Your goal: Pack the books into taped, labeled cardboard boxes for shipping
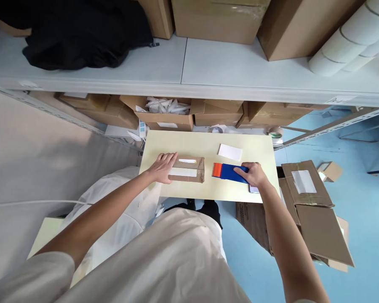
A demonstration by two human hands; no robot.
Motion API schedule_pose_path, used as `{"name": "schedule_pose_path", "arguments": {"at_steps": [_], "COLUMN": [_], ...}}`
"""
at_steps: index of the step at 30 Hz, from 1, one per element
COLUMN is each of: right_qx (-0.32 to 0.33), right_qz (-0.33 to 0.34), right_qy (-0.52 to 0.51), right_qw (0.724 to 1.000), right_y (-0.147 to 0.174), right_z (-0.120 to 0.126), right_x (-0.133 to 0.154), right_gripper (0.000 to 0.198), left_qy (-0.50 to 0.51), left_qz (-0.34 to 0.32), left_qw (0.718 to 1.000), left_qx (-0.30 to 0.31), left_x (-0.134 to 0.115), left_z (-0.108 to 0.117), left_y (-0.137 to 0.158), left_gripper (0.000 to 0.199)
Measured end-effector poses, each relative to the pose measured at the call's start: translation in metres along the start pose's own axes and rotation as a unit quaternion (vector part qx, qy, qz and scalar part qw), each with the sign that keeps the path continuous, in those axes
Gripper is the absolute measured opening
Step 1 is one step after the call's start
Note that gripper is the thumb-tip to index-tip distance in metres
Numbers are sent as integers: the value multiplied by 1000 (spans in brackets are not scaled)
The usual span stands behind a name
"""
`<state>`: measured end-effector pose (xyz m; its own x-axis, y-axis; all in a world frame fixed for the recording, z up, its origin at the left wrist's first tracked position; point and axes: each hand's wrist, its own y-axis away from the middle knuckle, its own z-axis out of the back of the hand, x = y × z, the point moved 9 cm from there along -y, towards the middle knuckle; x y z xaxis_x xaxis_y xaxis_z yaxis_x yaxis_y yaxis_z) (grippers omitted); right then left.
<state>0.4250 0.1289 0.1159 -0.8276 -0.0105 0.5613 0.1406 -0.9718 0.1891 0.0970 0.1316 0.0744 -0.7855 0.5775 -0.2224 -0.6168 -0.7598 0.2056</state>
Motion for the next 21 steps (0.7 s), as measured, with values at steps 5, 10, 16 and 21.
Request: {"name": "schedule_pose_path", "arguments": {"at_steps": [5, 10, 16, 21], "right_qx": [25, 44, 66, 101], "right_qz": [-6, 5, 8, 1], "right_qy": [25, 32, 26, -17], "right_qw": [999, 999, 997, 995], "right_y": [-23, -31, -35, -22], "right_z": [-32, -56, -62, -54], "right_x": [-12, -9, -17, -52], "right_gripper": [49, 47, 46, 51], "left_qy": [-30, -32, -11, -8], "left_qz": [1, -37, -108, -105], "left_qw": [999, 999, 994, 994], "left_qx": [11, 24, 14, 37], "left_x": [-3, -60, -113, -107], "left_z": [-2, -16, -22, -24], "left_y": [-1, -23, -59, -62], "left_gripper": [117, 110, 87, 85]}}
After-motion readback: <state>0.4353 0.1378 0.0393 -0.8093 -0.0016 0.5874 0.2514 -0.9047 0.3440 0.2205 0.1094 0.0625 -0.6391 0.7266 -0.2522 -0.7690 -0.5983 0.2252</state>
